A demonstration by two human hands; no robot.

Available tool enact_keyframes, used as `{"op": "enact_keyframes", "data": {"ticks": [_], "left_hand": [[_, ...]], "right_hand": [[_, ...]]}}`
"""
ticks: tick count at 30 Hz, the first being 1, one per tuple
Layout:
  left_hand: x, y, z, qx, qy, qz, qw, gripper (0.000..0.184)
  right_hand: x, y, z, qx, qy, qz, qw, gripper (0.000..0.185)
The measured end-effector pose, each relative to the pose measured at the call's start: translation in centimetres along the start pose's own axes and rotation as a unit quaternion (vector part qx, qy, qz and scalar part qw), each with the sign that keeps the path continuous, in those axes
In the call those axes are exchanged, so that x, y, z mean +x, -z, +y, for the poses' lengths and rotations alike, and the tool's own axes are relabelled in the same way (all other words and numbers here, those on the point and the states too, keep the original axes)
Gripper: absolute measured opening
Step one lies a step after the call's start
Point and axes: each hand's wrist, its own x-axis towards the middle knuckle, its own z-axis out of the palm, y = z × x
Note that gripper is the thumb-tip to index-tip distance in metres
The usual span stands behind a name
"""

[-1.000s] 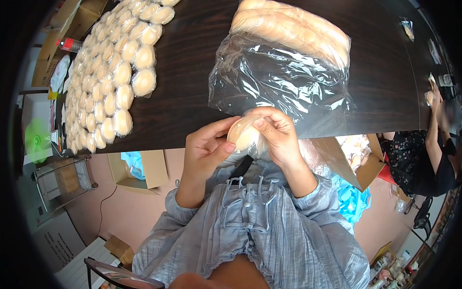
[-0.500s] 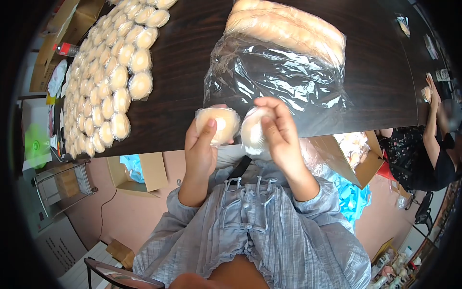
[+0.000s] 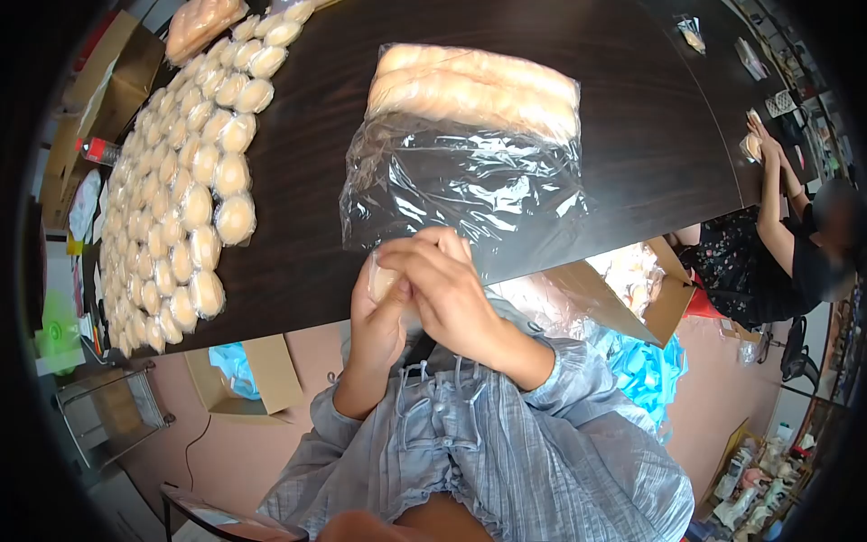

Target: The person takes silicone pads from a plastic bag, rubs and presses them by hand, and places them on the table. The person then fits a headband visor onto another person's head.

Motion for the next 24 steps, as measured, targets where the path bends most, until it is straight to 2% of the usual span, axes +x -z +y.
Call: {"op": "enact_keyframes", "data": {"ticks": [2,4,5,7,9,10,12,23,24], "left_hand": [[0.1,0.3,0.3,-0.002,0.033,-0.004,0.999,0.032],[0.4,0.3,1.1,-0.016,0.045,0.002,0.999,0.033],[0.3,0.2,1.5,-0.030,0.065,0.013,0.997,0.035],[0.1,0.2,2.4,-0.056,0.106,0.032,0.992,0.038],[-0.1,0.6,2.7,-0.048,0.096,0.024,0.994,0.037],[-0.3,0.7,2.6,-0.041,0.092,0.021,0.995,0.037],[-0.5,1.2,2.4,-0.027,0.086,0.018,0.996,0.035],[-0.7,3.1,2.2,-0.028,0.042,-0.010,0.999,0.030],[-0.7,3.0,2.1,-0.023,0.042,-0.010,0.999,0.030]], "right_hand": [[1.0,0.3,-0.3,-0.046,0.046,-0.003,0.998,0.037],[2.9,1.2,1.9,-0.090,0.021,-0.010,0.996,0.038],[4.7,1.5,4.0,-0.185,0.043,-0.040,0.981,0.037],[8.6,0.5,7.5,-0.402,0.060,-0.013,0.914,0.036],[12.4,-0.7,11.4,-0.448,0.190,0.061,0.872,0.034],[14.0,-0.7,11.9,-0.448,0.197,0.064,0.870,0.034],[16.2,-0.7,12.4,-0.429,0.247,-0.080,0.865,0.033],[19.4,-1.3,13.1,-0.376,0.220,-0.078,0.897,0.024],[19.4,-0.9,12.8,-0.336,0.215,-0.079,0.914,0.023]]}}
